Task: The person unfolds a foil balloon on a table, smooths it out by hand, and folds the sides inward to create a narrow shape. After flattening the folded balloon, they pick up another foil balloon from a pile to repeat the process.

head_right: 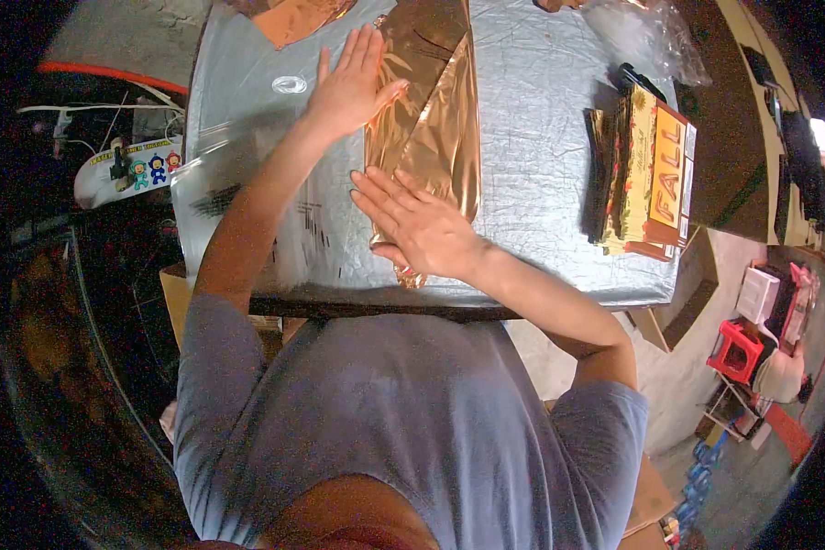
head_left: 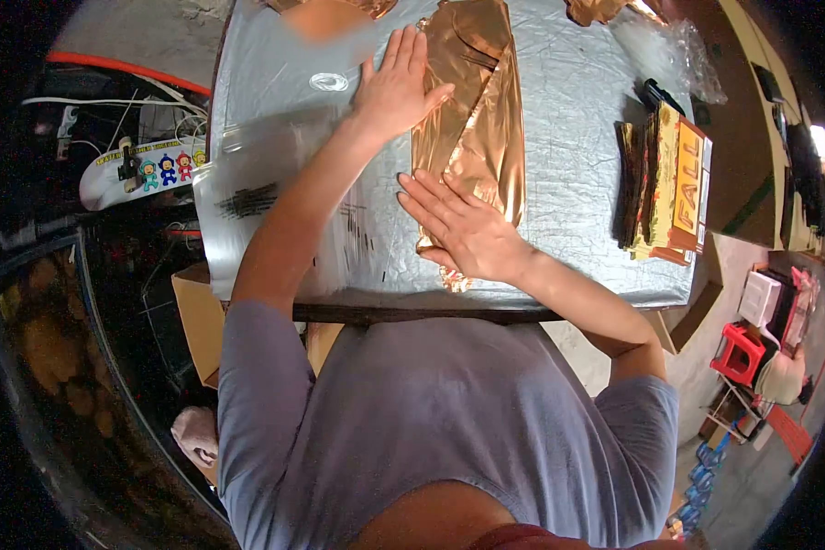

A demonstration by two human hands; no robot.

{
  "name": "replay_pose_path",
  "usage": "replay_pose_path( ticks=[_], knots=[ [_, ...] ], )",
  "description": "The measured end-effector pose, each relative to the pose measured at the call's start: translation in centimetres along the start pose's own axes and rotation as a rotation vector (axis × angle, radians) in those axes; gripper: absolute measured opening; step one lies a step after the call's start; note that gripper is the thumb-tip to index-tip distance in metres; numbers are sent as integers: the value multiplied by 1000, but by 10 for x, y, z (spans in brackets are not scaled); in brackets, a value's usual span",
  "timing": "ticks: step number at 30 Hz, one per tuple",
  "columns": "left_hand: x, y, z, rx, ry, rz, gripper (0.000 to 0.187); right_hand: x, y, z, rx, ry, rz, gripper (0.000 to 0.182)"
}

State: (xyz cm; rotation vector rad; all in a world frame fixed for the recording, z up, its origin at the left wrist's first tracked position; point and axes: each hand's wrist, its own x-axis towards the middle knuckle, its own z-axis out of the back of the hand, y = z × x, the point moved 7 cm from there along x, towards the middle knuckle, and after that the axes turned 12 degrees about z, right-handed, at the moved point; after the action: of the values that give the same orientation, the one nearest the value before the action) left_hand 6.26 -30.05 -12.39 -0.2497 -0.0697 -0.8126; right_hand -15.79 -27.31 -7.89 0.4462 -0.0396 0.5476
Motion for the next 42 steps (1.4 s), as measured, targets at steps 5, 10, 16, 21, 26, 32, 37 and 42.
replay_pose_path(
  ticks=[5, 10, 16, 21, 26, 32, 37, 42],
  knots=[
    [28, 6, 1, 96, -46, 50, 96, 0, 0, -1, -14, 9, 3, 82],
    [30, 3, 25, 36, -341, 28, 83, -1, 0, -1, -23, 3, 4, 83],
    [-57, -82, 35, -144, 106, -586, 70, -3, -1, -6, -50, -2, 22, 82],
    [-63, -74, 12, -143, 178, -551, 69, -4, -1, -9, -55, -13, 16, 81],
    [-62, -72, 11, -143, 212, -566, 67, -4, -2, -9, -42, -34, 18, 80],
    [-62, -72, 9, -120, 208, -553, 68, -12, 2, 16, 75, -187, 62, 57],
    [-64, -72, 12, -122, 207, -547, 68, -64, -36, 84, 292, -492, -293, 35],
    [-65, -72, 11, -130, 206, -558, 68, -110, -43, 81, 171, -362, -464, 43]
  ],
)
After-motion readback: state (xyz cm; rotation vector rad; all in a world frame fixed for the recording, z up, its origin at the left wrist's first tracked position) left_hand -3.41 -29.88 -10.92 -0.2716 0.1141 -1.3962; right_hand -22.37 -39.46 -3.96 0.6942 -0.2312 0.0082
